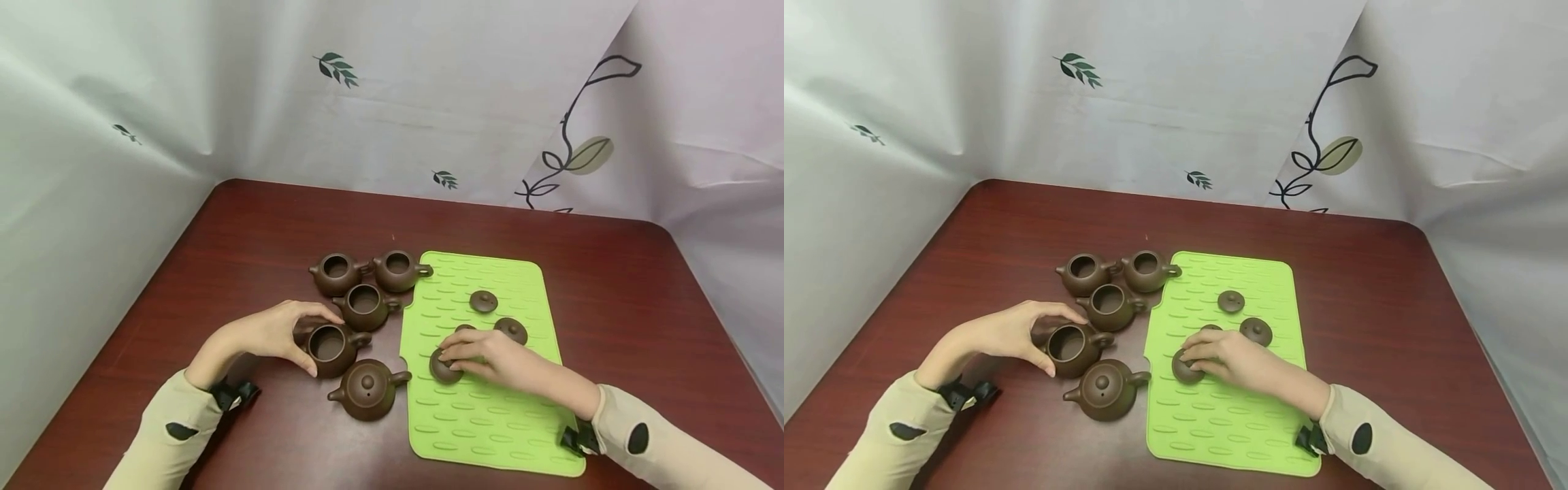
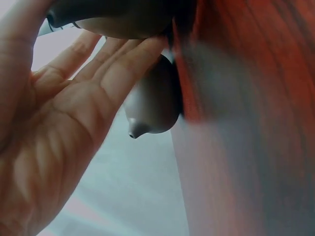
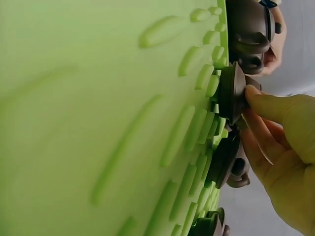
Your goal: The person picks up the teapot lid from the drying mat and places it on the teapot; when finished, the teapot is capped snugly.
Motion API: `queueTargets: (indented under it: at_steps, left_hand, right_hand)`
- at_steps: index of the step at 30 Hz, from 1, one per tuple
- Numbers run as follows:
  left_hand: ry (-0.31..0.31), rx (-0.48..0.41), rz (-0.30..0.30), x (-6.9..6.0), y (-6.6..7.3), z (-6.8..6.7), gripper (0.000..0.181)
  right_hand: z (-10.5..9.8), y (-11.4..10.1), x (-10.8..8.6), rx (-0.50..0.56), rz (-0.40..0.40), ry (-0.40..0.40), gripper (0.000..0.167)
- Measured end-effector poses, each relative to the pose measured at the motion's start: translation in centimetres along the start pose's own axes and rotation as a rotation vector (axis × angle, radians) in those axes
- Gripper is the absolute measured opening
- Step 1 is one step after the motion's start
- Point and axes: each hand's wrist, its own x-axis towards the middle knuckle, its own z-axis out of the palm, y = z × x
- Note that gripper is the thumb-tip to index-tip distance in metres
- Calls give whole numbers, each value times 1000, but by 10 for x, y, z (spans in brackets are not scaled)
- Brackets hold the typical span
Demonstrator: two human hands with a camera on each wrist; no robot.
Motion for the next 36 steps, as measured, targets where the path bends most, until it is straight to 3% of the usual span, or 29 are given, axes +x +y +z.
queueTargets:
  at_steps: [3, 6, 20, 31, 36]
  left_hand:
    - [23, 105, 21, 0, 1, -1, 71]
    - [26, 133, 33, 0, 2, -1, 72]
    - [-22, 104, -27, -4, 5, -1, 72]
    - [-4, 105, -34, -5, 5, 1, 74]
    - [9, 32, -34, -3, 7, 2, 73]
  right_hand:
    - [0, -1, 0, -17, 1, -14, 22]
    - [0, -2, 0, -19, 4, -13, 21]
    - [-16, -4, 22, 6, 48, 23, 21]
    - [-23, 2, 49, 17, 30, 59, 21]
    - [-25, 1, 61, 20, 53, 74, 22]
